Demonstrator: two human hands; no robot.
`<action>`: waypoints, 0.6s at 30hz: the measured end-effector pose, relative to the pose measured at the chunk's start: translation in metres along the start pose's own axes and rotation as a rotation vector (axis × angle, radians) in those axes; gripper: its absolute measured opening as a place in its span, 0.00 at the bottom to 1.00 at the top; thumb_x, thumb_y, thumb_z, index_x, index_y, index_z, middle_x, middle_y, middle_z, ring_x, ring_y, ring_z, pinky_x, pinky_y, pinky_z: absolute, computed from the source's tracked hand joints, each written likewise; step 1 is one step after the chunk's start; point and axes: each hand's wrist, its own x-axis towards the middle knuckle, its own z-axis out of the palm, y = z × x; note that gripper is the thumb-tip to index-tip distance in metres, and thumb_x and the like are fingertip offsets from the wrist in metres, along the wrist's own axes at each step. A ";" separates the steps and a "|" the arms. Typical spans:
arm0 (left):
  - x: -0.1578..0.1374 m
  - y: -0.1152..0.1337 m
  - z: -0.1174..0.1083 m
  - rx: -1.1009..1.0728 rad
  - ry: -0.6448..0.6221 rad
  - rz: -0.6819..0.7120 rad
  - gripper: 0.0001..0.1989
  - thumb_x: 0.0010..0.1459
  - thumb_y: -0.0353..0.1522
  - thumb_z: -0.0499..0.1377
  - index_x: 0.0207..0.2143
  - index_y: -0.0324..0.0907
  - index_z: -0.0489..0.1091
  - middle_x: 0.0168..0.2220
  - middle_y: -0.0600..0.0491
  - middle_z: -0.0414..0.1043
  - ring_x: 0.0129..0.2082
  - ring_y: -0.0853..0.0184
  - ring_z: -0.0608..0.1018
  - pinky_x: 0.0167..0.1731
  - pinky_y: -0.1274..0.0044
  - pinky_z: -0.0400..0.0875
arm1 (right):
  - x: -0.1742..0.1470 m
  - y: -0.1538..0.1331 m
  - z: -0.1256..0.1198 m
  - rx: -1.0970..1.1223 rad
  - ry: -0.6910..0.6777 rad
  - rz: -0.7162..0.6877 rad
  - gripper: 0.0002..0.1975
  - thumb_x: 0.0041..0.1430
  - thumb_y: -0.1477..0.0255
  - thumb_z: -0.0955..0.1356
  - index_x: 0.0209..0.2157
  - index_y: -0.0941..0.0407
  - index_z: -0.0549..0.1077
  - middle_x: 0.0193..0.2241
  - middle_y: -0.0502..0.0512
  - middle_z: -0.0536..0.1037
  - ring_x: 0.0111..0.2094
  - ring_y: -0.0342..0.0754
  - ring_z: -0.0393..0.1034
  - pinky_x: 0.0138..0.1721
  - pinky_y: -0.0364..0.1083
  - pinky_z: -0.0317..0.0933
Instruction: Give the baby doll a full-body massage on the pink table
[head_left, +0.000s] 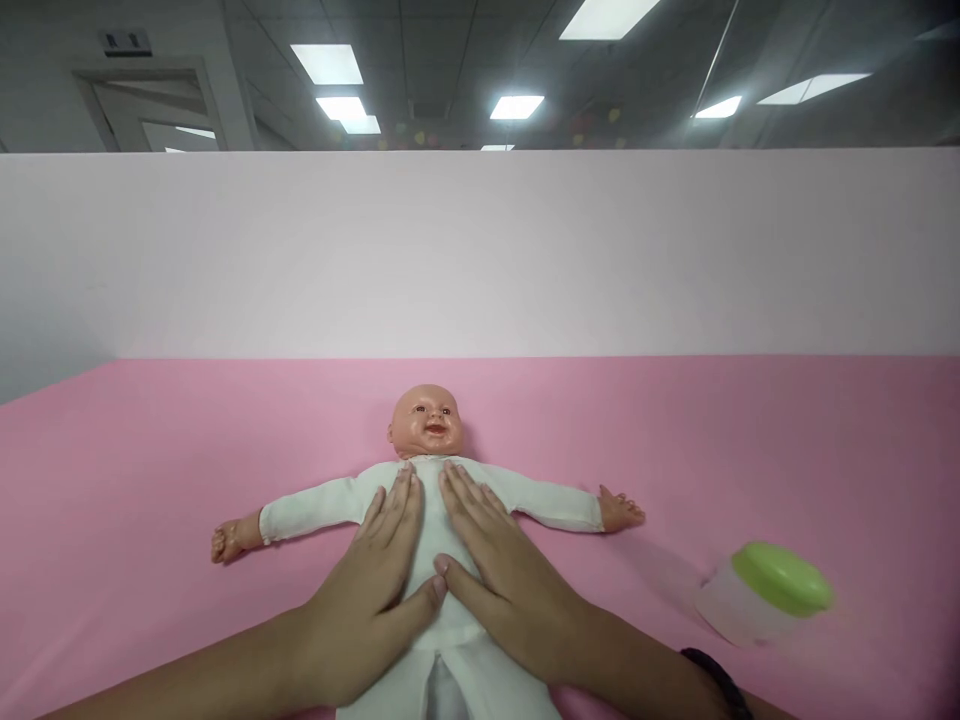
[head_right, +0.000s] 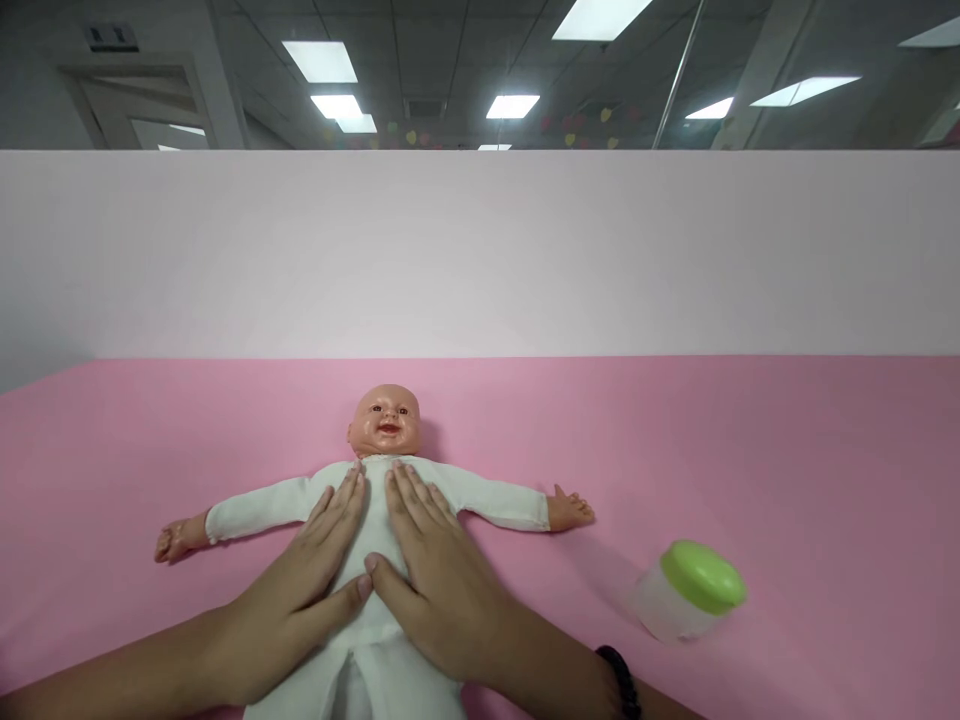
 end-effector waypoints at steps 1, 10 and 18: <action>-0.002 -0.003 0.003 0.007 0.044 -0.028 0.40 0.70 0.42 0.49 0.71 0.47 0.24 0.71 0.46 0.24 0.69 0.49 0.37 0.64 0.49 0.48 | -0.002 0.001 0.003 -0.029 0.035 0.034 0.37 0.71 0.57 0.56 0.71 0.60 0.38 0.70 0.60 0.36 0.71 0.56 0.32 0.69 0.62 0.41; -0.006 0.001 0.000 0.078 0.240 0.427 0.37 0.64 0.21 0.49 0.72 0.45 0.43 0.63 0.47 0.63 0.63 0.64 0.66 0.65 0.69 0.60 | -0.016 0.006 0.015 -0.173 0.496 -0.385 0.21 0.65 0.79 0.60 0.58 0.64 0.71 0.57 0.63 0.71 0.61 0.50 0.65 0.63 0.51 0.62; 0.000 -0.009 0.001 0.030 0.102 0.120 0.34 0.70 0.38 0.50 0.72 0.50 0.36 0.72 0.50 0.36 0.70 0.51 0.42 0.64 0.49 0.45 | -0.007 0.011 0.007 -0.093 0.172 -0.111 0.33 0.71 0.64 0.59 0.71 0.57 0.45 0.69 0.59 0.47 0.70 0.55 0.41 0.67 0.61 0.50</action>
